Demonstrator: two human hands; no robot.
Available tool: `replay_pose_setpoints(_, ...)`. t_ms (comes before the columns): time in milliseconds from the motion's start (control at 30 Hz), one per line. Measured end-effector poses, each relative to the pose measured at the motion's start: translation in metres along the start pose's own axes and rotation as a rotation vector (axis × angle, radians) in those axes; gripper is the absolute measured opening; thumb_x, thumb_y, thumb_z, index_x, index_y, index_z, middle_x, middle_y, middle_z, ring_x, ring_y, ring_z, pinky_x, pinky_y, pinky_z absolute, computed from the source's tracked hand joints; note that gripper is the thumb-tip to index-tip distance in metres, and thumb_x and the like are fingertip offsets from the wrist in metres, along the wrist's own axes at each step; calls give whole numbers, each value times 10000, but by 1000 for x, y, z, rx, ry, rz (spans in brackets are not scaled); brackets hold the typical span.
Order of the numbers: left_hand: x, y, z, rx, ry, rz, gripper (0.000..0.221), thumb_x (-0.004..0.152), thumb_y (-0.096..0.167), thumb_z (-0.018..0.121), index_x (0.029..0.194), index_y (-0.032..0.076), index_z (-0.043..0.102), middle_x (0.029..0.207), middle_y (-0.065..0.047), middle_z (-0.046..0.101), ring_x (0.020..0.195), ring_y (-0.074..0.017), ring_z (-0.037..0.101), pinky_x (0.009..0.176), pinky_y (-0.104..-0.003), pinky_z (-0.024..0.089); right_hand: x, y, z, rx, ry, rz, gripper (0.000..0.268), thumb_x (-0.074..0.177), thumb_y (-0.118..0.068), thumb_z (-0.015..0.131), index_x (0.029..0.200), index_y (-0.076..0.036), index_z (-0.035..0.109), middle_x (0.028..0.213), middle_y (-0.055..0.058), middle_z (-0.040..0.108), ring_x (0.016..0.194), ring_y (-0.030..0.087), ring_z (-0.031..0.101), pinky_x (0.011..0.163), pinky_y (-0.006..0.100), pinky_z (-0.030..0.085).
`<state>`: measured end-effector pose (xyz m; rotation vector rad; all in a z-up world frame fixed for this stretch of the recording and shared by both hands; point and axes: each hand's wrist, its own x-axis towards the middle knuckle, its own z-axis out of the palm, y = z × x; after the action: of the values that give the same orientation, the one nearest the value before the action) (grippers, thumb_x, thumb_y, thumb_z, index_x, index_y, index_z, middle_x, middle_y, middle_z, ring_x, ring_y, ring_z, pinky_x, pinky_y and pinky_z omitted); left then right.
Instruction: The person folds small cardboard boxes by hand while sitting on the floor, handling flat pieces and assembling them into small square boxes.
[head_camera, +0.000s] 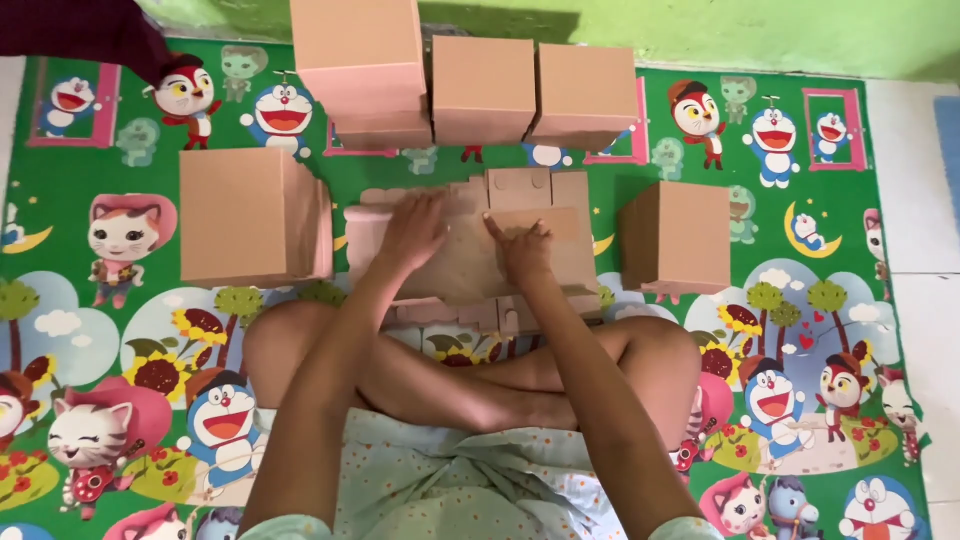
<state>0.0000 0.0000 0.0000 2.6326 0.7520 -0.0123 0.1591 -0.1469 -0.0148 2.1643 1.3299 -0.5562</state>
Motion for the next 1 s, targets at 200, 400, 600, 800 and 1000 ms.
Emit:
replay_pose_setpoints(200,-53,-13,43,238,-26,67,631,906,352,677,1501,268,482,1480,-41,444,1386,-258,424,1123,-616,300,-22,-5,-13,26,28,-2,1057,905,-287,752,1650,-408,12,1484,433,429,1470,520,351,1148,649,306)
replay_pose_setpoints(400,-67,6,26,116,-308,-101,860,948,551,563,1658,318,138,1740,-43,112,1597,-291,102,1136,-824,62,4,-29,13,82,100,132,862,1009,-158,569,1662,-361,45,1489,457,394,1401,572,421,1057,585,439)
replay_pose_setpoints(600,-68,9,16,133,-357,-117,941,913,498,628,1666,346,84,1747,-25,76,1602,-267,79,1138,-799,113,44,-85,37,-3,303,66,555,1038,-128,512,1572,-20,404,1484,403,456,1382,569,439,1065,478,502)
replay_pose_setpoints(800,-65,2,32,166,-326,-96,977,880,561,612,1664,338,75,1746,-10,76,1599,-271,84,1138,-811,101,135,-109,122,13,611,173,551,989,-116,349,1471,135,443,1397,487,455,1346,653,404,988,574,487)
replay_pose_setpoints(1000,-61,-5,42,202,-347,-93,954,883,568,583,1664,313,99,1748,-5,62,1600,-251,71,1136,-813,89,63,-127,75,51,687,37,567,1099,-235,296,1507,152,372,1534,400,385,1379,712,272,999,836,291)
